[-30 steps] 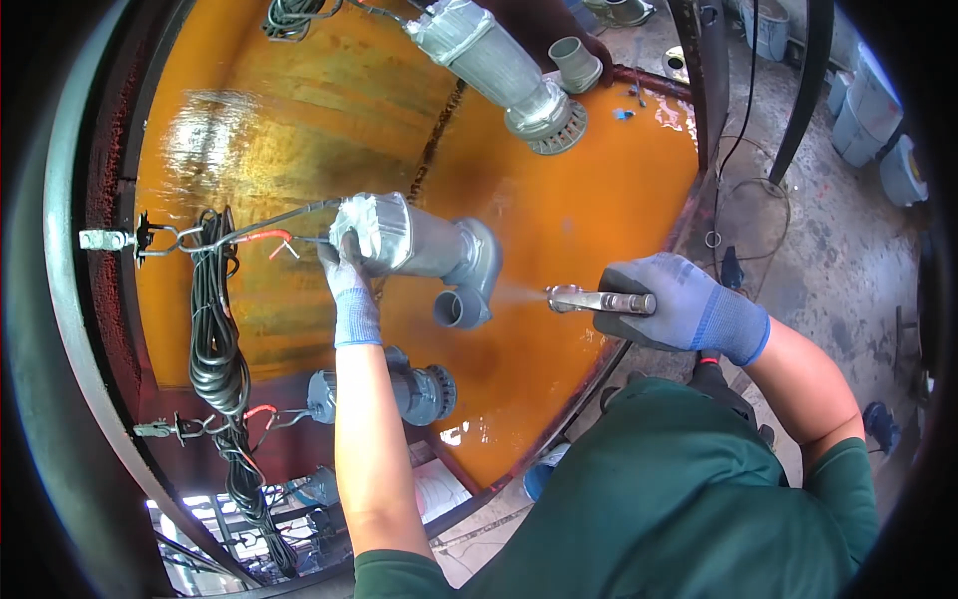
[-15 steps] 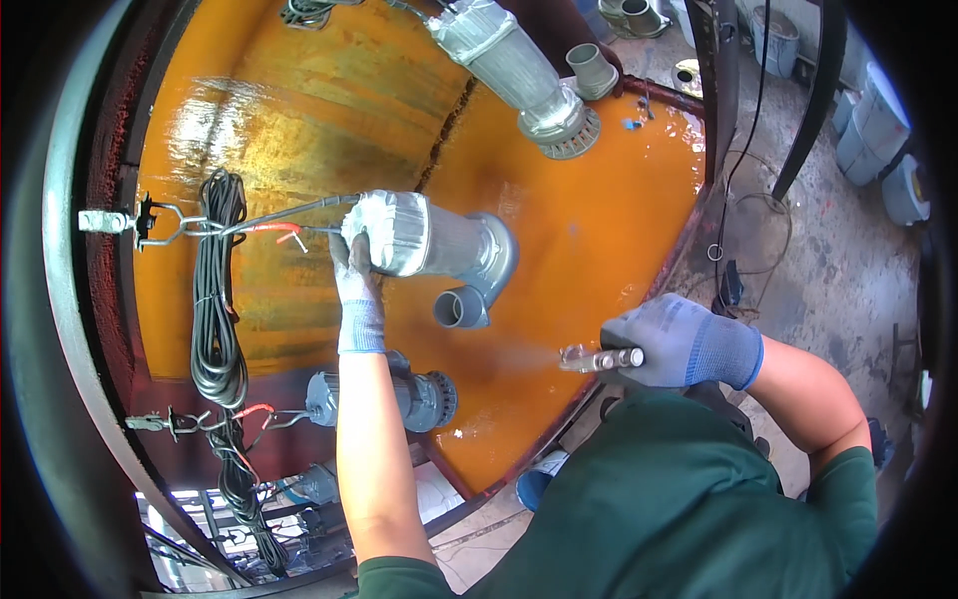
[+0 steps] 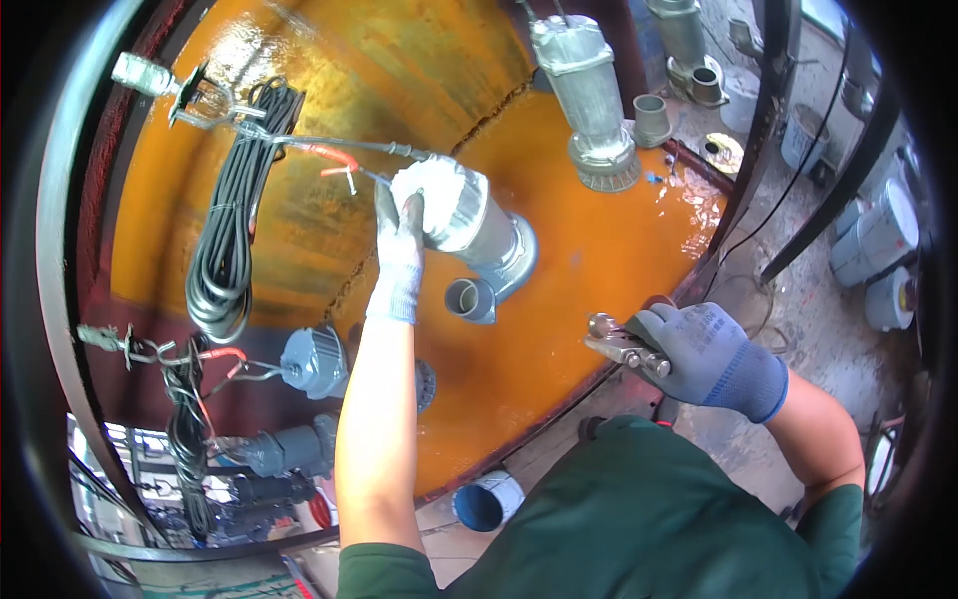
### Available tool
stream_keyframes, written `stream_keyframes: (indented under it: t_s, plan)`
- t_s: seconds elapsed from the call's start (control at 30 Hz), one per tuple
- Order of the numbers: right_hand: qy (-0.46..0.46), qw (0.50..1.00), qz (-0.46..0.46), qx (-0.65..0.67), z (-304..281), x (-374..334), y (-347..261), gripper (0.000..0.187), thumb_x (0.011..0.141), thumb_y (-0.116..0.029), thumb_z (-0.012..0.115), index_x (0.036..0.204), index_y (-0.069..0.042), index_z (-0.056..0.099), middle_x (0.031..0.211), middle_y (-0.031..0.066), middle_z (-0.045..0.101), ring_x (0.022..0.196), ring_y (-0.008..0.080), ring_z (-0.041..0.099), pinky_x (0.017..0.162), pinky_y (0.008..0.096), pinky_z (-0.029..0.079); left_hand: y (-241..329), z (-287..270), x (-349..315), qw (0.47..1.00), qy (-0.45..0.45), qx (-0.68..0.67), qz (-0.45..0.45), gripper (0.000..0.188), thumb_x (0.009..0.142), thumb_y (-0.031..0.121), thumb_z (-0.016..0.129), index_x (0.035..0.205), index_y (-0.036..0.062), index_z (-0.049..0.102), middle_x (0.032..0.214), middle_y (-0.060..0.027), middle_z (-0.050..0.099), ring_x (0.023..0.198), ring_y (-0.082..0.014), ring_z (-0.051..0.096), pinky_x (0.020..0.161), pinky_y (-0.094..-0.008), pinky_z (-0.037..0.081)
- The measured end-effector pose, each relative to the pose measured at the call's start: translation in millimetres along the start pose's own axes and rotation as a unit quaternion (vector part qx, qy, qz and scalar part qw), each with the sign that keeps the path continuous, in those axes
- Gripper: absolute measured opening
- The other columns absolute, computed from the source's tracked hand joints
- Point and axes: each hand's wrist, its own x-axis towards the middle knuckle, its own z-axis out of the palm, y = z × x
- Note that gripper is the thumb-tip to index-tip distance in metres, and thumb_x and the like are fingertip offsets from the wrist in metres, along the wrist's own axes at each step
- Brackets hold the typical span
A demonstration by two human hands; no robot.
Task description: The person spray paints several industrial pumps hanging from an overhead rack, rotating them by hand to cover all sides with gray paint and occasionally using a control panel to move the rack.
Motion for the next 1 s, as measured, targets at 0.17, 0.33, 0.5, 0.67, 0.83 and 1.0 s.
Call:
stream_keyframes:
  t_s: [0.17,0.33,0.5,0.67,0.83,1.0]
  plan:
    - [0.075,0.997,0.001,-0.025,-2,25,3,0.025,0.096,-0.026,0.073,0.107,-0.007,0.062,0.088,0.0176,0.066,0.079,0.0393,0.069,0.067,0.0504,0.054,7,9,-2,0.999,0.029,0.022,-0.002,0.075,0.107,0.029,0.063,0.167,-0.0015,0.029,0.163,-0.0257,0.043,0.147,-0.0366,0.048,0.12,-0.0436,0.042]
    - [0.036,0.996,0.062,0.042,-13,37,-5,0.025,0.096,-0.026,0.076,0.103,-0.006,0.063,0.088,0.0186,0.069,0.081,0.0418,0.07,0.07,0.0506,0.055,7,2,-4,0.997,0.022,0.08,-0.01,0.082,0.107,0.038,0.064,0.168,-0.0025,0.027,0.168,-0.0227,0.039,0.153,-0.0334,0.04,0.126,-0.0419,0.034]
    - [0.002,0.994,0.038,0.104,9,40,-15,0.026,0.095,-0.027,0.077,0.103,-0.006,0.063,0.083,0.0196,0.066,0.083,0.0423,0.07,0.071,0.0505,0.054,7,-4,-5,0.999,0.005,0.031,0.01,0.079,0.109,0.039,0.062,0.167,-0.0026,0.029,0.169,-0.0231,0.038,0.154,-0.0339,0.04,0.126,-0.0414,0.034]
    - [0.042,0.993,0.108,0.011,22,37,-5,0.028,0.098,-0.032,0.072,0.104,-0.006,0.064,0.088,0.0202,0.069,0.084,0.0434,0.07,0.072,0.0513,0.054,-10,-2,-1,0.999,0.031,0.014,0.032,0.071,0.107,0.028,0.064,0.165,0.0017,0.035,0.159,-0.0232,0.048,0.144,-0.0359,0.05,0.12,-0.0428,0.042]
    - [0.005,0.988,0.063,0.138,41,24,-22,0.023,0.094,-0.027,0.075,0.102,-0.008,0.065,0.09,0.0201,0.07,0.085,0.0443,0.07,0.073,0.0518,0.055,-9,-18,3,0.998,-0.033,-0.061,-0.007,0.075,0.107,0.026,0.063,0.169,-0.0005,0.03,0.168,-0.0176,0.042,0.151,-0.0262,0.043,0.125,-0.038,0.035]
    - [0.123,0.974,0.167,0.089,48,21,15,0.024,0.094,-0.023,0.074,0.105,-0.004,0.064,0.094,0.0218,0.069,0.091,0.0447,0.07,0.077,0.0518,0.054,-4,-32,14,0.992,-0.088,-0.081,-0.041,0.067,0.101,0.01,0.059,0.166,0.0034,0.042,0.16,-0.0104,0.053,0.141,-0.0213,0.052,0.119,-0.0319,0.04]
